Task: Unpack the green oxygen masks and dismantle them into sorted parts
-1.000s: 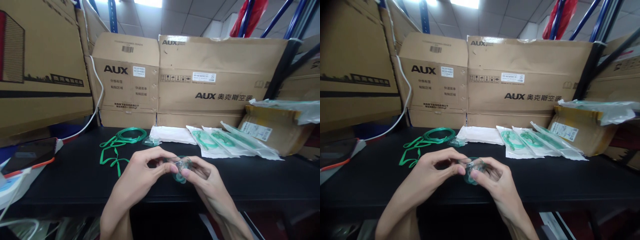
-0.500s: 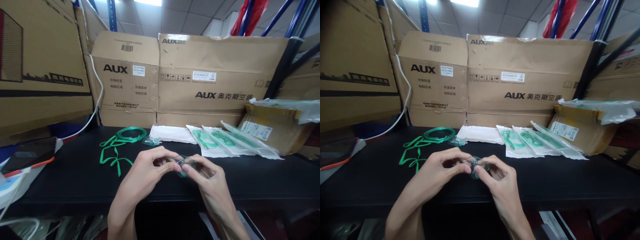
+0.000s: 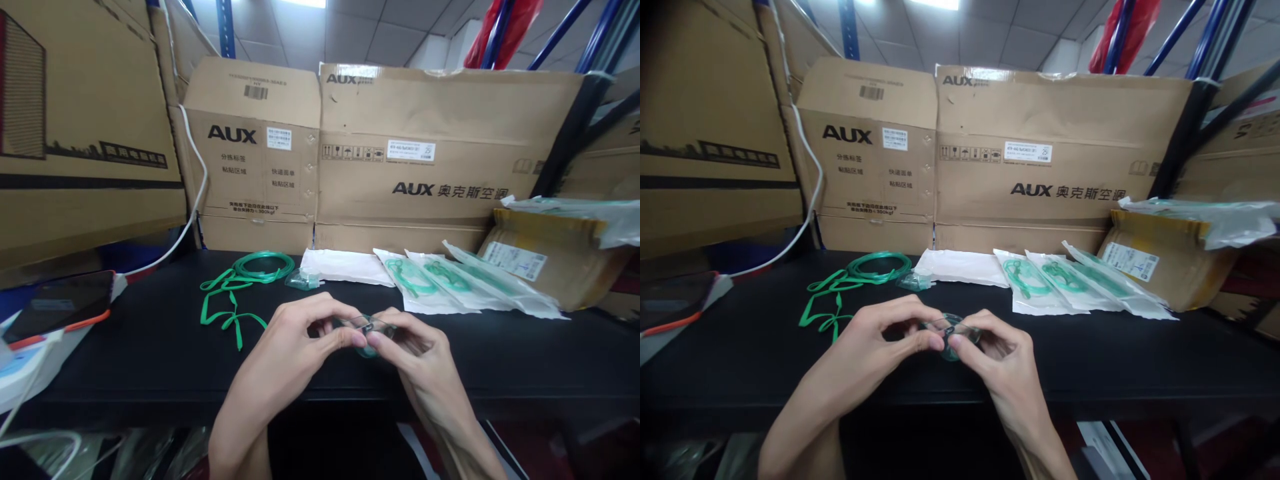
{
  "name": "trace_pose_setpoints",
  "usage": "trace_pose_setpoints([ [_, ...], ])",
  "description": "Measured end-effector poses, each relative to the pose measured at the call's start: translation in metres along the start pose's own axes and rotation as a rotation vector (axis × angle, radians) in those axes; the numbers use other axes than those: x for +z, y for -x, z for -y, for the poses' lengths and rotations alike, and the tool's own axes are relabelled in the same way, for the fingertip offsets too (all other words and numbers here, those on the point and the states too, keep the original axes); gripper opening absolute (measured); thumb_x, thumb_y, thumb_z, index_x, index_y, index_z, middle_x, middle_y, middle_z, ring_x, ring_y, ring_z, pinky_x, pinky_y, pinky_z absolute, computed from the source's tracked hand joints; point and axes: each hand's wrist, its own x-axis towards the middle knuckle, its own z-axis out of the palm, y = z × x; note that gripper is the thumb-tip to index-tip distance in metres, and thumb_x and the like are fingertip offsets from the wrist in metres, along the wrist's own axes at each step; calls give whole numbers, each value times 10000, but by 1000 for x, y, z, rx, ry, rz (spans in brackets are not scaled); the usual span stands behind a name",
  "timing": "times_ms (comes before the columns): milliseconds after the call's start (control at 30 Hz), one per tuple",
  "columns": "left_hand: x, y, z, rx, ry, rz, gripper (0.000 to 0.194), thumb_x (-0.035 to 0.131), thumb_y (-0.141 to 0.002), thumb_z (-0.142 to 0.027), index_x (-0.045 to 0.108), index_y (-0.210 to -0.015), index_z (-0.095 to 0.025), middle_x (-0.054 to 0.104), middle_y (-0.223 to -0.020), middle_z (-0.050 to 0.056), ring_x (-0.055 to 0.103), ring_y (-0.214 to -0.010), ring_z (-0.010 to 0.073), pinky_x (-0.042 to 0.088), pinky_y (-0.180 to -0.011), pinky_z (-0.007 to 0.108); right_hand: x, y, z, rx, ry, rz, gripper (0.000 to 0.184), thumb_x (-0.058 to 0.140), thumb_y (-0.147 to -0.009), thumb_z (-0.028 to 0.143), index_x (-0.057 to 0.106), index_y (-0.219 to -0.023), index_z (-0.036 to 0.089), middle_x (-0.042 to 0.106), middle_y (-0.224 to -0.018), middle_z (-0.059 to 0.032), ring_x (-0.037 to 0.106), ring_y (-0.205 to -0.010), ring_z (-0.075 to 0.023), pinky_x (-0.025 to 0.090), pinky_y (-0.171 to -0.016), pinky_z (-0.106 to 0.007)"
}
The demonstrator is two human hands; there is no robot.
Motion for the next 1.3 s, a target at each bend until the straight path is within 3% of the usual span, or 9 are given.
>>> trace_pose_setpoints([
  [300, -1, 3, -2, 26, 9, 25, 100, 788, -867, -249, 787, -894, -345, 708, -851, -98, 576, -765, 111, 425, -699, 206, -4, -1, -1, -9, -49, 60, 48, 811, -832, 245, 764, -826, 233, 671, -818, 0, 592, -812, -164, 458, -749, -303],
  [600, -1, 2, -2, -6, -36, 0, 154, 801, -830, -173, 796, -844, -326, 717, -829, -99, 521, -683, 107, 392, -648, 214, 0, 0, 1, -55, 51, -5, 28, 796, -841, 222, 786, -822, 239, 688, -832, -9, 614, -834, -171, 480, -772, -297],
  [833, -2, 6, -4, 29, -75, 12, 70, 794, -863, -271, 781, -865, -339, 705, -828, -106, 526, -695, 109, 393, -660, 223, -6, -2, -1, -55, -2, 92, 65, 814, -824, 193, 802, -834, 256, 675, -808, 0, 595, -815, -164, 458, -745, -300],
  [1167, -5, 10, -9, 18, -91, 39, 76, 778, -877, -259, 772, -838, -325, 693, -831, -102, 526, -690, 104, 396, -661, 230, -8, -2, -2, -60, -69, 167, 88, 808, -826, 183, 797, -838, 270, 653, -813, 2, 582, -824, -169, 447, -747, -314],
  [1300, -6, 9, -7, 32, -77, 49, 21, 781, -877, -299, 773, -863, -312, 694, -836, -79, 539, -701, 117, 419, -675, 238, -6, 0, 3, 8, -91, 175, 57, 803, -838, 220, 751, -829, 240, 635, -824, 5, 563, -810, -158, 440, -745, -295],
])
